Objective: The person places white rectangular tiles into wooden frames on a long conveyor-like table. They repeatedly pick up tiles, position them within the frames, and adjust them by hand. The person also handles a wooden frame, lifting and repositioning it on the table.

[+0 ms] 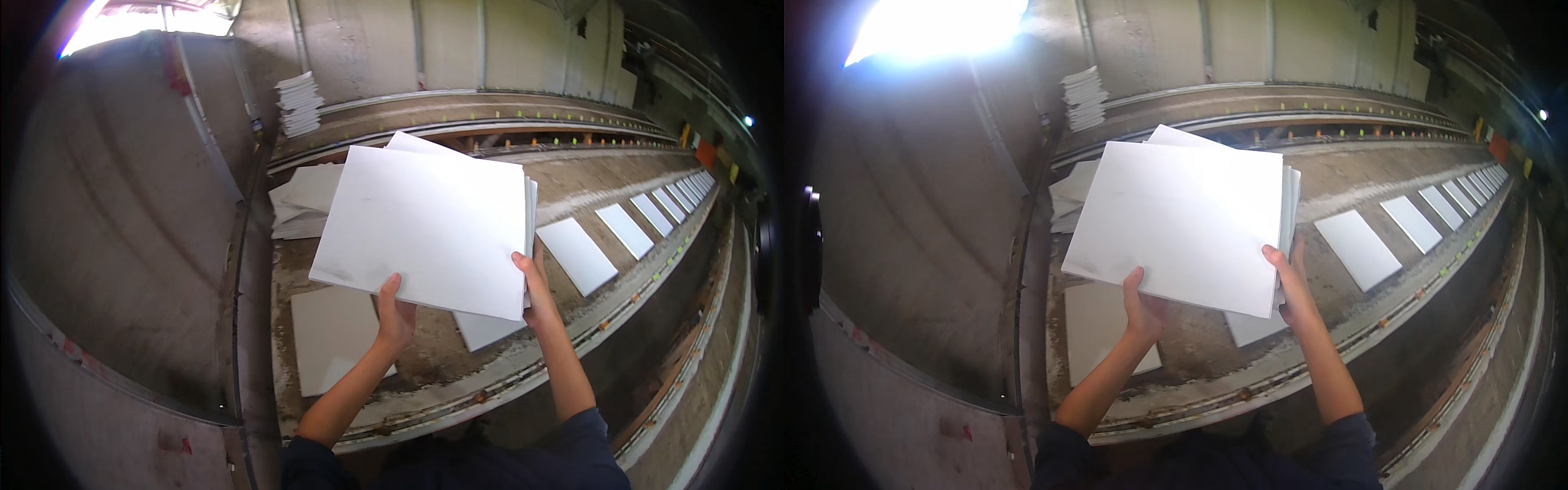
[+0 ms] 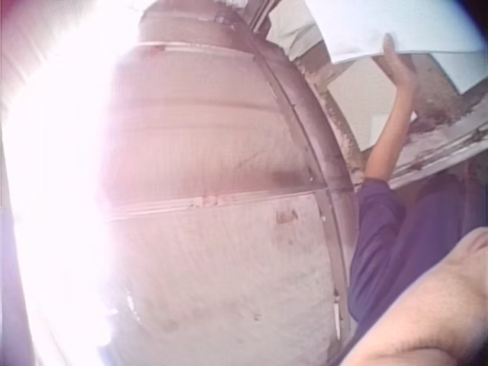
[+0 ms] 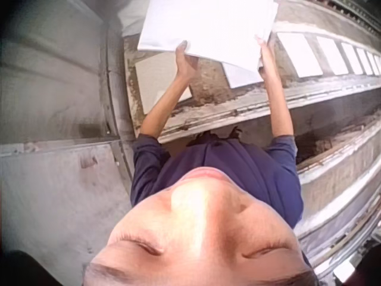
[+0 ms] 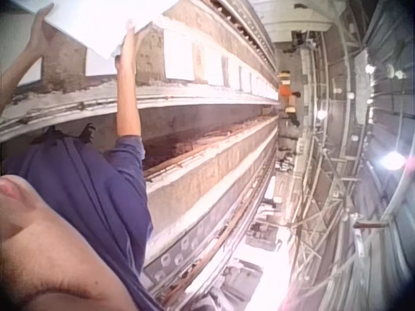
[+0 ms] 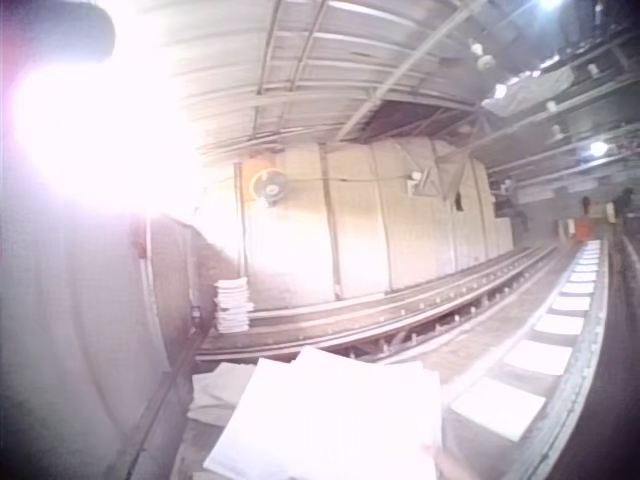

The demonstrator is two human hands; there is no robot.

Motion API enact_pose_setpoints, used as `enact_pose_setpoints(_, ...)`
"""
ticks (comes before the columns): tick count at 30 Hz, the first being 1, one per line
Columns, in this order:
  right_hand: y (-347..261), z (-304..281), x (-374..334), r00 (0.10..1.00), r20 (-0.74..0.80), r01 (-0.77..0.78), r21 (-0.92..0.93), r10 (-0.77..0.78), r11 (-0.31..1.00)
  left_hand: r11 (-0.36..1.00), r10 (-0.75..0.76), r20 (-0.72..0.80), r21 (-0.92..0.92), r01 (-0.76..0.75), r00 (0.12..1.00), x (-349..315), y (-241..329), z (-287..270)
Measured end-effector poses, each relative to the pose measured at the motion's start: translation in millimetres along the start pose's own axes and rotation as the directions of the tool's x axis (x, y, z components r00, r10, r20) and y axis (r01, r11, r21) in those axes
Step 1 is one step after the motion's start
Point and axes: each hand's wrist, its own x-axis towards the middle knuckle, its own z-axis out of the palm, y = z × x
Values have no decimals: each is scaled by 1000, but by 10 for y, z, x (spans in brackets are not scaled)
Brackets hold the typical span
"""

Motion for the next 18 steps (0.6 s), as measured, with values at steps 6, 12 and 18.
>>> enact_pose_setpoints(6,104,-1037,-11,991,-92,101,60,-96,993,994,-85,-9,-67,84,996,57,-842,707)
enact_pose_setpoints(12,86,-2377,173,976,-176,150,130,-126,980,994,-89,27,70,87,996,230,-1957,1497)
enact_pose_setpoints(18,147,-3462,261,975,-215,115,240,-62,964,985,-148,110,105,136,983,204,-2443,2121)
